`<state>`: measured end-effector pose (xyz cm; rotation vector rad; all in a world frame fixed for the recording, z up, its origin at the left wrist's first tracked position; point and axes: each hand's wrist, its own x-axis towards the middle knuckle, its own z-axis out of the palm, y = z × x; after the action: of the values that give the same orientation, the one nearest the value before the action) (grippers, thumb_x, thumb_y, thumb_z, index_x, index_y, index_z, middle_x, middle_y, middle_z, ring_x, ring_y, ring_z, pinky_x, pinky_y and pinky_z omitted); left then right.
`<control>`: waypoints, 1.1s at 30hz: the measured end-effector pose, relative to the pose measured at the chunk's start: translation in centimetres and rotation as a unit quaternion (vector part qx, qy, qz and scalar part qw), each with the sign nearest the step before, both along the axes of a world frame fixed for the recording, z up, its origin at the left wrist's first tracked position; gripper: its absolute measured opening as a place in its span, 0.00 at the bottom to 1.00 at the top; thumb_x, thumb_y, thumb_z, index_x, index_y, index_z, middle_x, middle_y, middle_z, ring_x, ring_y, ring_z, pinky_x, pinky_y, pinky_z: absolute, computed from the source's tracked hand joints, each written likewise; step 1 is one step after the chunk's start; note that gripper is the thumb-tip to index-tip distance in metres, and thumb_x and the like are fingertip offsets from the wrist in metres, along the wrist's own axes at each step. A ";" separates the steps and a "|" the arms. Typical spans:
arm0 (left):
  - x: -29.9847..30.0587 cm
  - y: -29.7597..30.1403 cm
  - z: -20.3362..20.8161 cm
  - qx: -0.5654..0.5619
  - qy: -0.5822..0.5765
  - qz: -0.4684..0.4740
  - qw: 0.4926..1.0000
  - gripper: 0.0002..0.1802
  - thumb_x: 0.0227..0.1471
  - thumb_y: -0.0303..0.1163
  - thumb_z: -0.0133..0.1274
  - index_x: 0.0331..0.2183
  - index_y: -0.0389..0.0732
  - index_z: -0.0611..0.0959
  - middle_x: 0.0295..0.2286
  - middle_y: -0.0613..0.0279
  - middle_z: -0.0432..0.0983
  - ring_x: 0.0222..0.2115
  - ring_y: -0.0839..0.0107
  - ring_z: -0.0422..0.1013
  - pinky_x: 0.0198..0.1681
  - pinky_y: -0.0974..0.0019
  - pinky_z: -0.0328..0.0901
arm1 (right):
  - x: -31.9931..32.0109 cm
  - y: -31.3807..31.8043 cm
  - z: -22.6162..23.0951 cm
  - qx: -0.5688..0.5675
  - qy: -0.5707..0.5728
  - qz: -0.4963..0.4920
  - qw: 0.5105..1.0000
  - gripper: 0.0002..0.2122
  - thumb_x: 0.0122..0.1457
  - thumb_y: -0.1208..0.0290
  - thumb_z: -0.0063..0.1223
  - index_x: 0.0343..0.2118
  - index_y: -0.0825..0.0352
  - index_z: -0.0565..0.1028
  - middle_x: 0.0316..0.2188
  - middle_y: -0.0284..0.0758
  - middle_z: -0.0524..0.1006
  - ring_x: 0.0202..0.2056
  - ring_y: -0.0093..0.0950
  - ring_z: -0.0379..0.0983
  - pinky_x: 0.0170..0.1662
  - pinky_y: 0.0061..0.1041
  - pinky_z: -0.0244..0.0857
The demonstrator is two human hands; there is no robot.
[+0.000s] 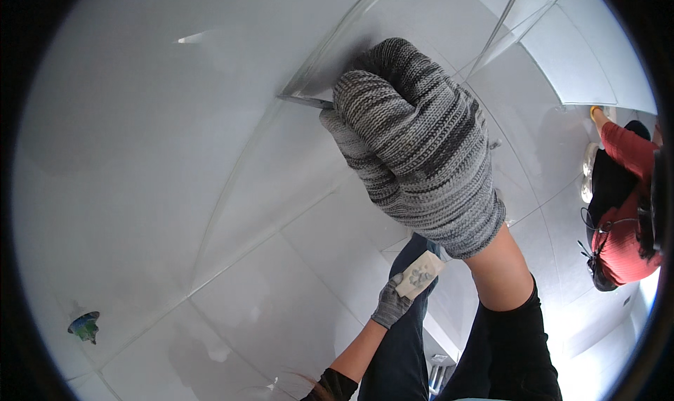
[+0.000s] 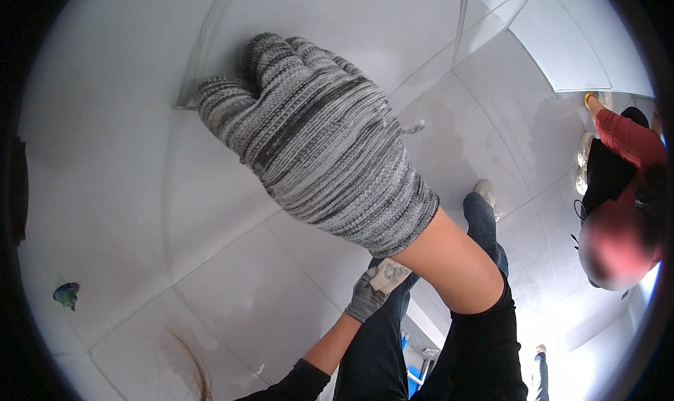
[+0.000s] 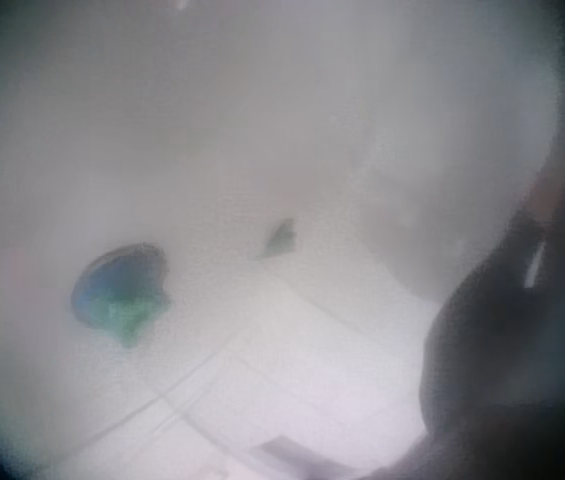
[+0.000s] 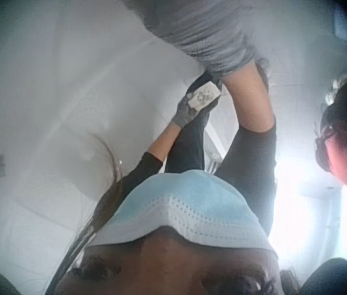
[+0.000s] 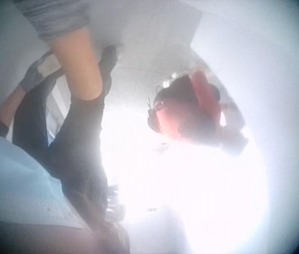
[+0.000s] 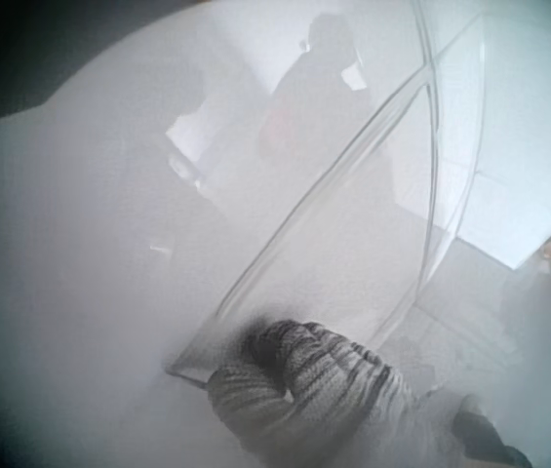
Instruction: The person applies grout to the joints between white wall tiles using a grout float and a small metal tool. They repeatedly scoop grout from the float and press it into the seams, smoothing the surface along the tile lines.
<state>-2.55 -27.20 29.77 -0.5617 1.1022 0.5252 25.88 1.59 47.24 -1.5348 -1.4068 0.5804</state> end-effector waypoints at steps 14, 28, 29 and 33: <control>-0.8 0.1 -0.7 0.016 -0.007 0.009 1.000 0.23 0.55 0.36 0.47 0.49 0.33 0.70 0.48 0.49 0.69 0.48 0.58 0.68 0.48 0.58 0.69 | 4.2 1.5 0.5 -0.096 0.056 -0.307 0.945 0.15 0.52 0.71 0.56 0.44 0.67 0.73 0.37 0.38 0.77 0.38 0.32 0.76 0.43 0.29 0.71; 0.5 3.2 0.6 0.061 0.063 -0.096 0.992 0.28 0.56 0.45 0.43 0.54 0.38 0.66 0.51 0.57 0.65 0.50 0.63 0.65 0.41 0.63 0.71 | 1.7 -14.4 -3.3 -0.196 0.043 -0.112 0.973 0.07 0.57 0.66 0.52 0.29 0.64 0.73 0.14 0.36 0.71 0.17 0.33 0.71 0.26 0.30 0.65; 1.3 4.5 1.8 0.116 0.080 -0.120 0.983 0.28 0.56 0.44 0.45 0.53 0.38 0.66 0.50 0.56 0.65 0.49 0.63 0.66 0.42 0.62 0.70 | 2.0 -15.9 -2.4 -0.202 0.036 -0.075 0.976 0.07 0.57 0.65 0.52 0.29 0.64 0.73 0.14 0.35 0.71 0.17 0.32 0.71 0.25 0.29 0.65; 5.3 9.9 11.0 0.200 0.058 -0.111 0.972 0.29 0.53 0.41 0.50 0.51 0.32 0.68 0.50 0.49 0.66 0.50 0.60 0.66 0.50 0.55 0.66 | 3.3 -22.5 3.9 -0.306 0.167 -0.009 0.937 0.09 0.58 0.67 0.51 0.33 0.68 0.75 0.18 0.35 0.72 0.20 0.28 0.70 0.28 0.25 0.65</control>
<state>2.76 -17.27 40.77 -0.0544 1.1154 0.5716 29.15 -20.96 51.18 -1.8067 -0.9900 1.2912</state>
